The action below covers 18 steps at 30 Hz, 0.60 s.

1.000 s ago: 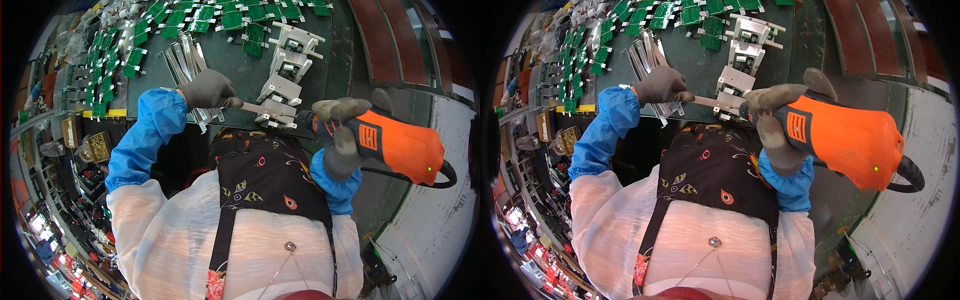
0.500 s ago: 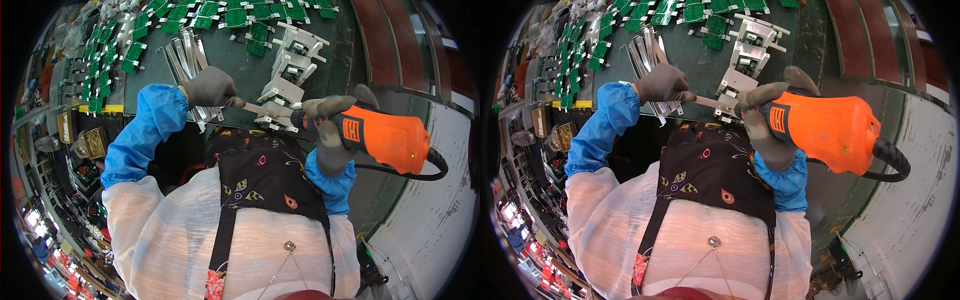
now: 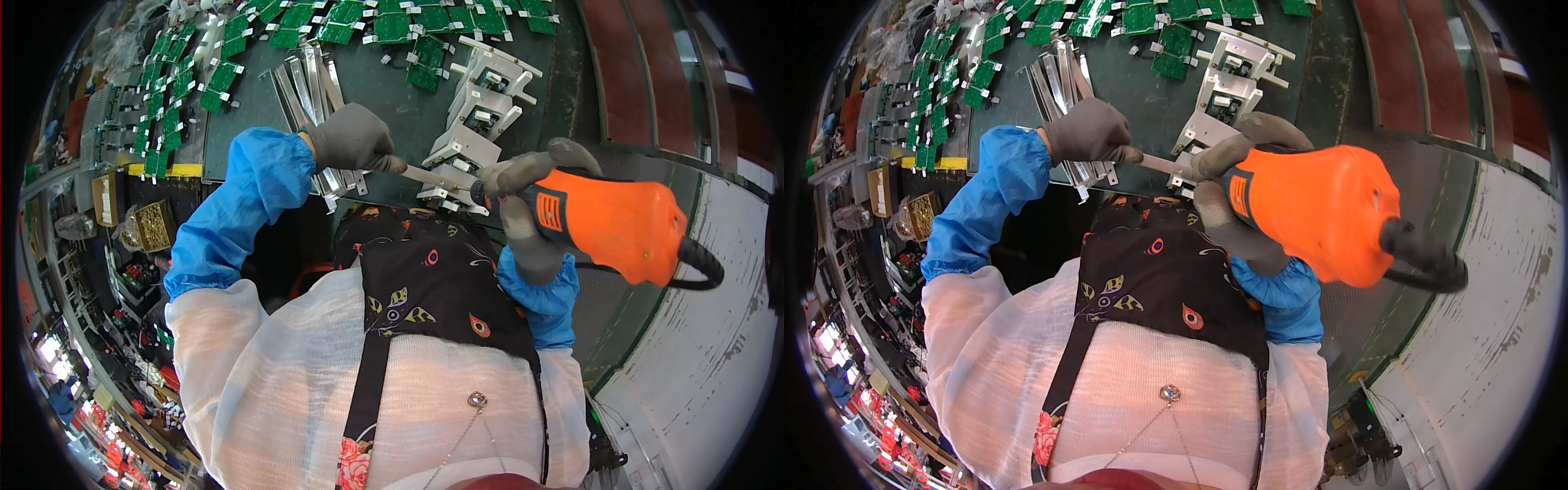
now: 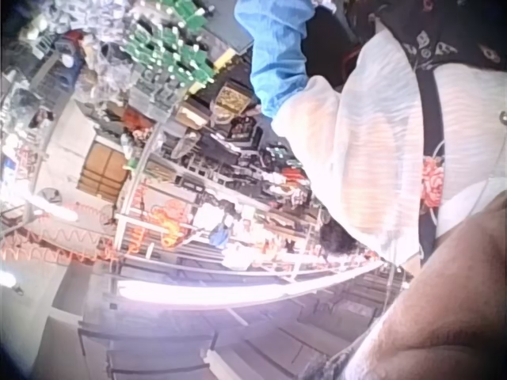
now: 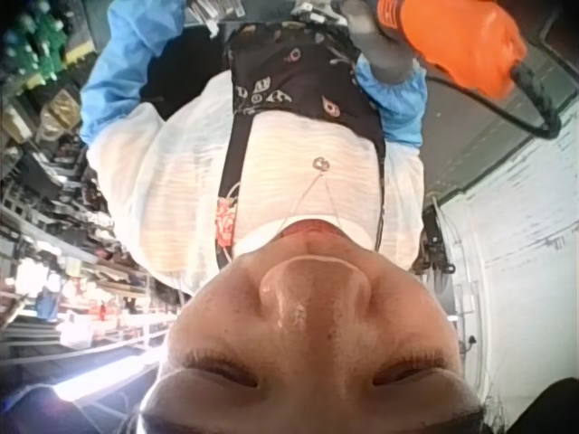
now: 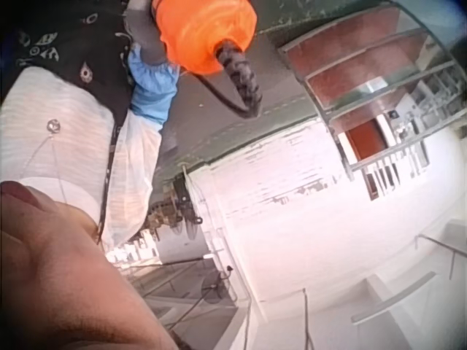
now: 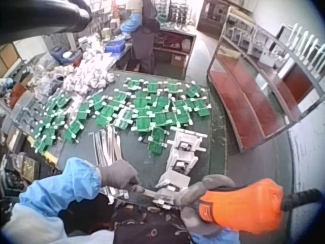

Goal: The person assembles electronic components and metal brackets onto printed circuit boards by attaching parts and securing them with screws using an electric screwdriver.

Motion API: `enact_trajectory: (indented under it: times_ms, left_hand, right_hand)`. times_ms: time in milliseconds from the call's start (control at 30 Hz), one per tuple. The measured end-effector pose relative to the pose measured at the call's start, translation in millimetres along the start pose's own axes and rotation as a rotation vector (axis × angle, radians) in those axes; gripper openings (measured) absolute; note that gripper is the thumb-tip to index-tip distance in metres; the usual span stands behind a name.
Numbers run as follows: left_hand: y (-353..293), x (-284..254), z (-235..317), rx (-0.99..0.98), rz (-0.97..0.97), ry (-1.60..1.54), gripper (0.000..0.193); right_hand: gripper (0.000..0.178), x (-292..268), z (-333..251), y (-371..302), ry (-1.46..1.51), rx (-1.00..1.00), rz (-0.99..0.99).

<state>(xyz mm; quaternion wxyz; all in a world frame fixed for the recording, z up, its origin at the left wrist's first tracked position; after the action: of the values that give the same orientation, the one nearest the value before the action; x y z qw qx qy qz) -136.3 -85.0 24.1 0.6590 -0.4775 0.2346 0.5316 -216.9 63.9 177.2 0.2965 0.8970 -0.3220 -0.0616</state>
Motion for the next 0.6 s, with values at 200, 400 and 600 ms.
enact_trajectory:
  times_ms: [200,400,600]
  left_hand:
    - [7,6,1,-0.019,-0.031,0.096,0.051]
    - [16,7,-1,-0.024,-0.003,0.199,0.047]
    - [8,-20,-43,-0.482,0.168,-0.382,0.027]
  right_hand:
    - [0.064,16,4,0,-0.004,-0.107,-0.172]
    - [0.062,1,15,5,0.213,-0.057,0.038]
    - [0.057,-18,20,12,0.181,0.076,0.128]
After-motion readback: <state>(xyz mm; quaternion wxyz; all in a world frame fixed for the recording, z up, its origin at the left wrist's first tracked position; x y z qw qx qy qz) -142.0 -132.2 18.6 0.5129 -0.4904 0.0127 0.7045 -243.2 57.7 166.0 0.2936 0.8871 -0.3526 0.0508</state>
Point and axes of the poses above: each hand's wrist, its own y-axis towards the middle knuckle, its own x-axis out of the palm, z = x × y, the point moved 10 cm from there along y, towards the middle knuckle, and after that the axes turned 15 degrees about -x, right-handed, at the moved point
